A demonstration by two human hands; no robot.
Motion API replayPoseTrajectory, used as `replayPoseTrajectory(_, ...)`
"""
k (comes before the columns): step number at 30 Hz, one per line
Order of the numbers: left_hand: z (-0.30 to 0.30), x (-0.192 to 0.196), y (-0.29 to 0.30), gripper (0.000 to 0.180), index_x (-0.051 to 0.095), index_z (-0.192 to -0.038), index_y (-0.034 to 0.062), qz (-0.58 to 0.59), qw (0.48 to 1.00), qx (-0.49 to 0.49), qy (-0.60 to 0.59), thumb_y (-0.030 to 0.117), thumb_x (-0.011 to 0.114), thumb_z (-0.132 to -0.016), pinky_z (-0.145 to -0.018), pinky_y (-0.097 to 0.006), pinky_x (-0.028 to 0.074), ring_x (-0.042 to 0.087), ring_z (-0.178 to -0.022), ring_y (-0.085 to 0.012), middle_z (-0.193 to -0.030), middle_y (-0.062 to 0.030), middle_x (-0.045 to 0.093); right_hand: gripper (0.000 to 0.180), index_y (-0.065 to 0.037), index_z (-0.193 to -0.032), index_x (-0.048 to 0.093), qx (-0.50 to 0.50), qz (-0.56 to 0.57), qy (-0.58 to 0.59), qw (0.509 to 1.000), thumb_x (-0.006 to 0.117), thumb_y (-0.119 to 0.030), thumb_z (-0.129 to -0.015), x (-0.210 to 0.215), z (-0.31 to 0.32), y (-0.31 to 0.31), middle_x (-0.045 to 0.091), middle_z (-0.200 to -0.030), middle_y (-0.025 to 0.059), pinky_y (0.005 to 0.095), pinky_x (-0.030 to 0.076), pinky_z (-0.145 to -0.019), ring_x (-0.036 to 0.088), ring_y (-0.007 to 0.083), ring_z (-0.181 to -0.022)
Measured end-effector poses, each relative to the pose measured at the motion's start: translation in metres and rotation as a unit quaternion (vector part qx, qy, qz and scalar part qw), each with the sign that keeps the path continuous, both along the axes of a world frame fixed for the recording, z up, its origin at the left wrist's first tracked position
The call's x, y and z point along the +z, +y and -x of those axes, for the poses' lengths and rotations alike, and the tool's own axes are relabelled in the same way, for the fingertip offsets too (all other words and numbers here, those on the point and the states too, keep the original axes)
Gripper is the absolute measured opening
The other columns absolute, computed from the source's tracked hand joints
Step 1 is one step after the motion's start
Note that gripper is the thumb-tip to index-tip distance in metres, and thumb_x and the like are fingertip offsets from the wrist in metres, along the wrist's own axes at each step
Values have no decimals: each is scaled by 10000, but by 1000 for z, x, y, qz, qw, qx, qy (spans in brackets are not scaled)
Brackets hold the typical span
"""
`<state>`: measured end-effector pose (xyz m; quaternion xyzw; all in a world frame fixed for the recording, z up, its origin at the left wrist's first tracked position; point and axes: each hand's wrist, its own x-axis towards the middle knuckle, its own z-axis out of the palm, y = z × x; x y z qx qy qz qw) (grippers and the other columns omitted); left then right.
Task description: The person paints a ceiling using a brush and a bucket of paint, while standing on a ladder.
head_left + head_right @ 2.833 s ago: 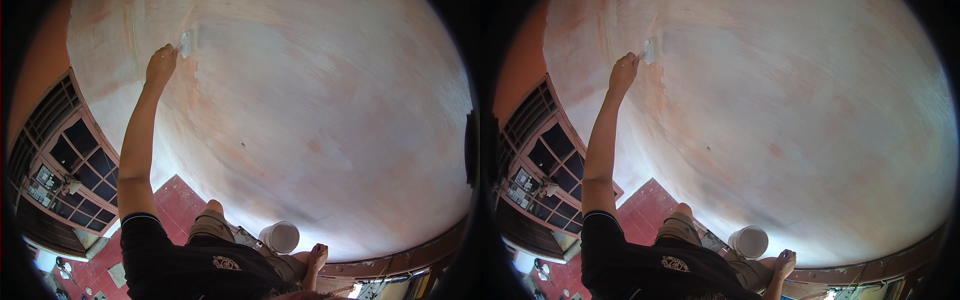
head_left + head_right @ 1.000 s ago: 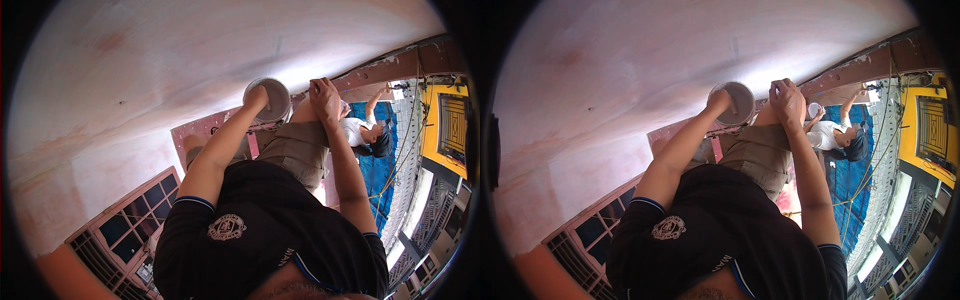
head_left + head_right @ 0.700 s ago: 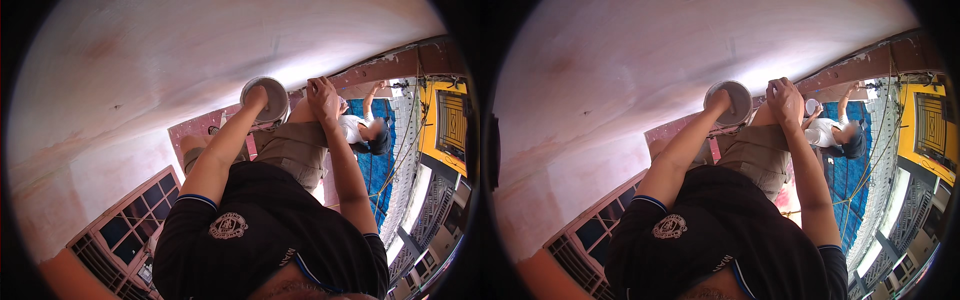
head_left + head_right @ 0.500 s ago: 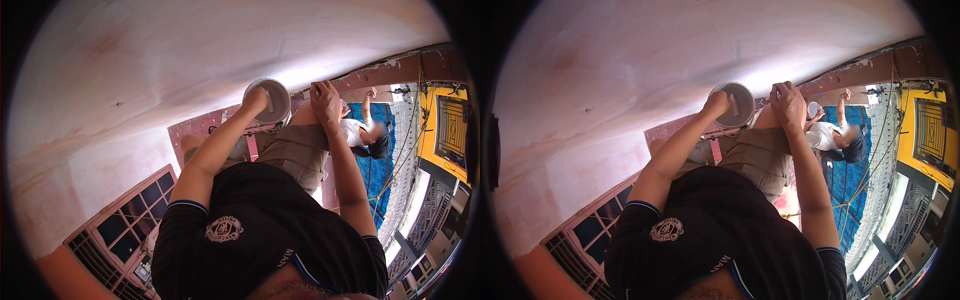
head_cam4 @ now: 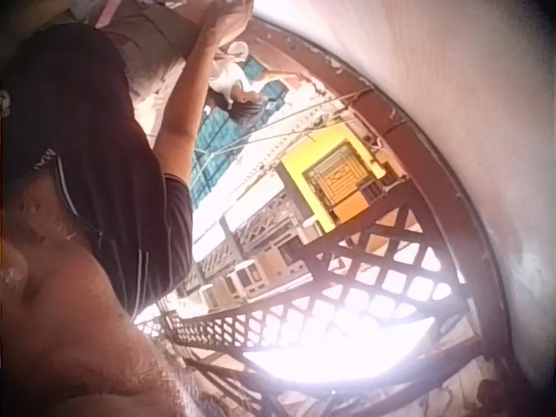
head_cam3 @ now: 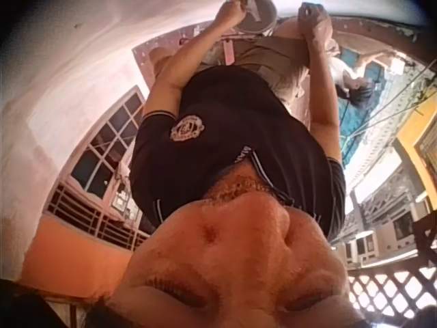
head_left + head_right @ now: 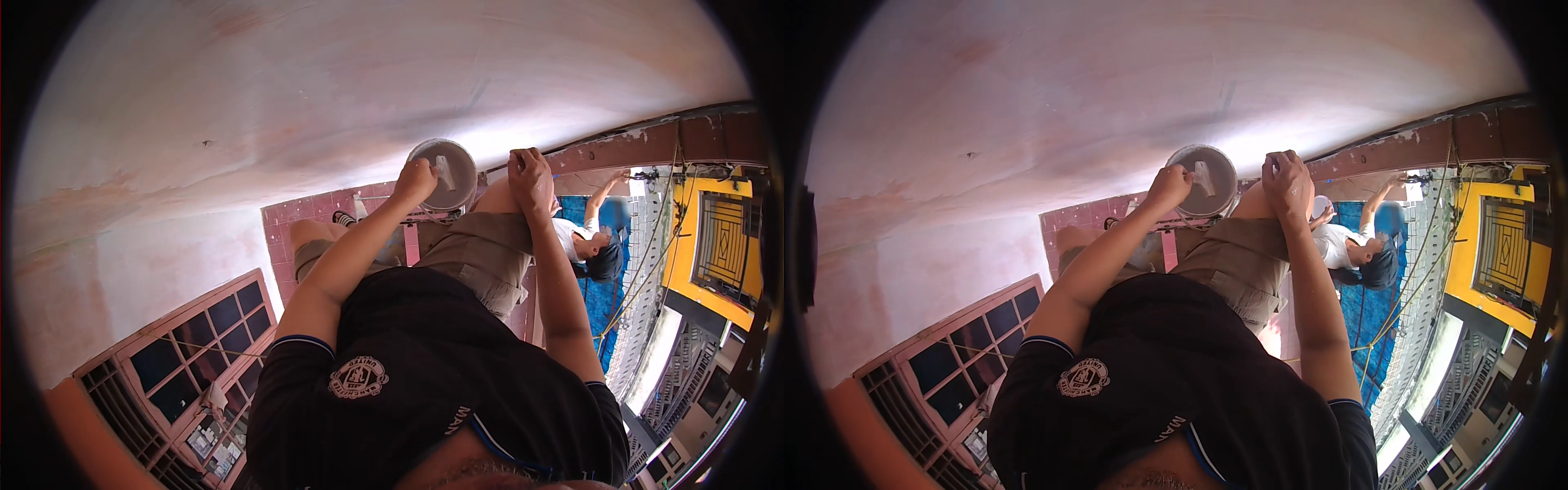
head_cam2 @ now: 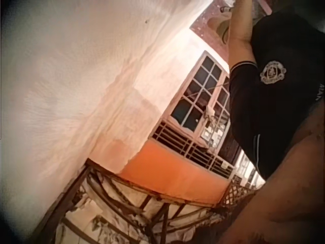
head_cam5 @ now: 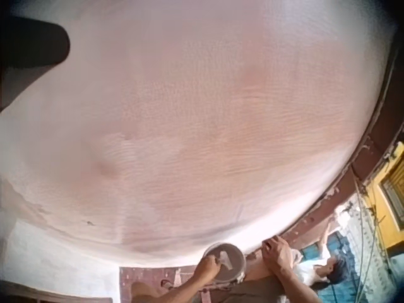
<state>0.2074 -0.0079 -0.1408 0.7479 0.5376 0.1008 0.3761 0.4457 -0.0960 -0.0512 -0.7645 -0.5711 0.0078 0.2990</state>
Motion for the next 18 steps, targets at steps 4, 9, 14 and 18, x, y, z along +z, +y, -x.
replayPoseTrajectory(4,-1,-28,10,309,730,-974,-7,3,1000,27,-11,290,646,-983,-666,-418,578,722,-594,-291,-657,-163,708,138,-59,-915,747,6,0,14,1000,658,-164,-906,5,18,10,679,-884,134,456,540,-771,669,355,-817)
replayPoseTrajectory(9,-9,4,-11,321,699,-969,-50,122,988,62,-77,264,636,-988,-691,-451,581,733,-681,-344,-761,-213,724,145,-59,-899,748,-6,-5,-6,1000,653,-167,-911,-1,1,-6,680,-879,134,454,542,-766,674,353,-816)
replayPoseTrajectory(14,23,21,-4,343,701,-1064,-36,185,967,87,-149,296,626,-1019,-491,-327,521,668,-520,-158,-670,-77,695,150,-57,-899,749,5,-16,4,1000,651,-169,-915,5,5,1,685,-883,131,453,545,-761,678,351,-815)
replayPoseTrajectory(18,39,31,3,324,698,-1083,-24,201,965,83,-147,285,622,-1024,-459,-308,504,651,-511,-138,-669,-52,684,149,-58,-918,748,-3,6,6,1000,652,-171,-912,3,4,6,692,-900,131,452,546,-768,682,352,-836)
